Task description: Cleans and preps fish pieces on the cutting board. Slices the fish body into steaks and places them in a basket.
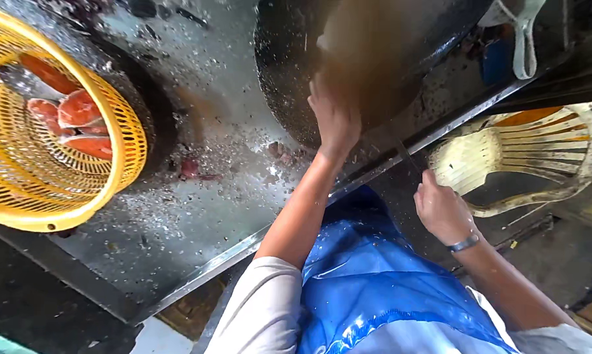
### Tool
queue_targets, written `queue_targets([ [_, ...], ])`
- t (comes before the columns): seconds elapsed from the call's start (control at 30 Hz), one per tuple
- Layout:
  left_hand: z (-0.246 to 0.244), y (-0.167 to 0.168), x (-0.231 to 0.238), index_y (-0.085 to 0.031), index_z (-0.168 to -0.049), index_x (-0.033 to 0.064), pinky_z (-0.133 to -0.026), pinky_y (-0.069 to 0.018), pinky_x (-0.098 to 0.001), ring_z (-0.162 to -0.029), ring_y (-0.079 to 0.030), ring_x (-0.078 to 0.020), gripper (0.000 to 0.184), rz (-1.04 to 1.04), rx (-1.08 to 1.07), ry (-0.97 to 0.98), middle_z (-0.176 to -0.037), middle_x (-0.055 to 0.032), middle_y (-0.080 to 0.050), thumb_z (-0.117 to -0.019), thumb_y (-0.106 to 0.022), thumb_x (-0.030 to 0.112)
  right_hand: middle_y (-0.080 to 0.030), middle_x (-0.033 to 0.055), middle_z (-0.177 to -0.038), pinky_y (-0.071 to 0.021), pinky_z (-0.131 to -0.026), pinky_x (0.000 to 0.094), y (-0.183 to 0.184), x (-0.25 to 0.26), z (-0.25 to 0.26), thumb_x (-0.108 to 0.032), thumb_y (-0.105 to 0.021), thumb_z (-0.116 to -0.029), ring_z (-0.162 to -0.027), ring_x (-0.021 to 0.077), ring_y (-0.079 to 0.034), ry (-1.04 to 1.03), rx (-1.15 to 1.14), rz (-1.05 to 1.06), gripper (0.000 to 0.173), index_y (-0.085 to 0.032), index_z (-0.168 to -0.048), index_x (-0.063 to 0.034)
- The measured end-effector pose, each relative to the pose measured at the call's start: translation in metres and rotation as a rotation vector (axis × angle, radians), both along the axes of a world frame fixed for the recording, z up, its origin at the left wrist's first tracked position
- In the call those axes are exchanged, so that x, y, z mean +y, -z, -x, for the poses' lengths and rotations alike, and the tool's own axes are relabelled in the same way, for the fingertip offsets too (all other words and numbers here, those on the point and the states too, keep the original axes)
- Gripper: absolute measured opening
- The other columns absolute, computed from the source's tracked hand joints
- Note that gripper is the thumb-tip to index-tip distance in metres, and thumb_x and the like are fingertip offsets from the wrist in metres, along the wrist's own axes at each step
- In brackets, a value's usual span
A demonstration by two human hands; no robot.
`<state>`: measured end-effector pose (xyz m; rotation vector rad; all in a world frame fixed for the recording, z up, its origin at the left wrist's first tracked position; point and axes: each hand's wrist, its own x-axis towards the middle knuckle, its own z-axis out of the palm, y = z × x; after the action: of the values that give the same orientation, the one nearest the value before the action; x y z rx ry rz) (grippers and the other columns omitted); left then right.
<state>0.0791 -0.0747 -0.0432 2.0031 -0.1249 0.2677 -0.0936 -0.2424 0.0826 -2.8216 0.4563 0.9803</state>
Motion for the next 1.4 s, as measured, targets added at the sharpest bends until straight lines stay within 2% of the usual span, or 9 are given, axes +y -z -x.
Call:
queue_targets([
  [0.23, 0.003, -0.079, -0.043, -0.076, -0.097, 0.0102, -0.078, -0.0509, -0.0398, -0.090, -0.064, -0.0249, 0.027, -0.009, -0.473, 0.490, -0.089, -0.0074, -0.069, -0.1001, -0.058, 0.030, -0.068, 0.0250, -0.085, -0.0554, -0.066, 0.0625, 0.012, 0.021, -0.053, -0.026, -0.039, -0.1095, -0.084, 0.0482, -0.071, -0.092, -0.182, -0.103, 0.035, -0.055, -0.124, 0.0016],
  [0.3, -0.014, -0.076, -0.052, -0.075, -0.093, 0.0097, -0.073, -0.0515, -0.0381, -0.086, -0.064, -0.0243, 0.022, -0.055, -0.448, 0.536, -0.086, -0.0070, -0.067, -0.0992, -0.061, 0.026, -0.069, 0.0260, -0.092, -0.0557, -0.072, 0.0624, 0.020, 0.031, -0.072, -0.028, -0.037, -0.1106, -0.092, 0.0483, -0.071, -0.080, -0.127, -0.067, 0.037, -0.057, -0.122, 0.0004],
  [0.47, -0.043, -0.049, -0.055, -0.071, -0.088, 0.0076, -0.070, -0.0557, -0.0398, -0.080, -0.069, -0.0224, 0.033, -0.253, -0.291, 0.649, -0.086, -0.0071, -0.068, -0.1048, -0.053, 0.030, -0.070, 0.0255, -0.091, -0.0556, -0.071, 0.0629, 0.031, 0.048, -0.095, -0.026, -0.039, -0.1093, -0.089, 0.0485, -0.072, -0.039, -0.057, 0.012, 0.042, -0.042, -0.145, -0.0056],
  [0.77, -0.025, -0.026, -0.067, -0.064, -0.073, 0.0123, -0.060, -0.0522, -0.0451, -0.072, -0.068, -0.0227, 0.039, -0.411, -0.098, 0.864, -0.076, -0.0044, -0.067, -0.0938, -0.058, 0.044, -0.071, 0.0266, -0.103, -0.0576, -0.076, 0.0614, 0.057, 0.042, -0.077, -0.028, -0.038, -0.1103, -0.098, 0.0468, -0.072, 0.005, 0.009, 0.009, 0.037, -0.054, -0.129, 0.0003],
  [0.93, -0.025, -0.020, -0.067, -0.060, -0.067, 0.0114, -0.056, -0.0496, -0.0411, -0.062, -0.063, -0.0186, 0.032, -0.159, -0.092, 0.838, -0.066, -0.0032, -0.062, -0.0902, -0.063, 0.034, -0.069, 0.0274, -0.105, -0.0572, -0.074, 0.0639, 0.028, 0.048, -0.084, -0.025, -0.045, -0.1080, -0.096, 0.0476, -0.071, 0.034, 0.121, 0.053, 0.036, -0.052, -0.132, 0.0010],
  [1.1, 0.011, -0.035, -0.059, -0.075, -0.099, 0.0064, -0.081, -0.0591, -0.0389, -0.089, -0.070, -0.0211, 0.017, 0.041, -0.188, 0.482, -0.093, -0.0073, -0.074, -0.0975, -0.061, 0.015, -0.068, 0.0247, -0.090, -0.0564, -0.065, 0.0636, -0.016, 0.035, -0.035, -0.023, -0.041, -0.1089, -0.083, 0.0479, -0.071, 0.009, 0.168, 0.090, 0.036, -0.041, -0.141, -0.0071],
  [1.23, -0.014, -0.024, -0.002, -0.059, -0.131, -0.0017, -0.105, -0.0439, -0.0528, -0.118, -0.059, -0.0363, 0.041, -0.081, 0.163, -0.017, -0.119, -0.0204, -0.066, -0.1005, -0.056, 0.026, -0.066, 0.0217, -0.080, -0.0553, -0.068, 0.0619, -0.040, 0.015, -0.017, -0.025, -0.038, -0.1103, -0.080, 0.0449, -0.070, -0.004, 0.041, 0.027, 0.030, -0.048, -0.130, -0.0043],
  [1.3, -0.022, -0.013, 0.009, -0.050, -0.143, 0.0035, -0.103, -0.0406, -0.0584, -0.125, -0.054, -0.0365, 0.053, -0.149, 0.362, -0.021, -0.127, -0.0169, -0.064, -0.1017, -0.055, 0.036, -0.063, 0.0205, -0.074, -0.0546, -0.062, 0.0608, -0.037, 0.019, -0.028, -0.027, -0.037, -0.1110, -0.072, 0.0441, -0.069, 0.011, -0.053, -0.008, 0.030, -0.047, -0.126, -0.0032],
  [1.4, -0.028, 0.000, 0.009, -0.051, -0.140, 0.0074, -0.098, -0.0422, -0.0569, -0.118, -0.057, -0.0318, 0.045, -0.176, 0.343, -0.018, -0.115, -0.0097, -0.067, -0.1059, -0.046, 0.036, -0.061, 0.0191, -0.071, -0.0545, -0.057, 0.0589, -0.019, 0.030, -0.064, -0.029, -0.035, -0.1118, -0.067, 0.0426, -0.068, -0.015, -0.174, -0.028, 0.031, -0.047, -0.125, -0.0037],
])
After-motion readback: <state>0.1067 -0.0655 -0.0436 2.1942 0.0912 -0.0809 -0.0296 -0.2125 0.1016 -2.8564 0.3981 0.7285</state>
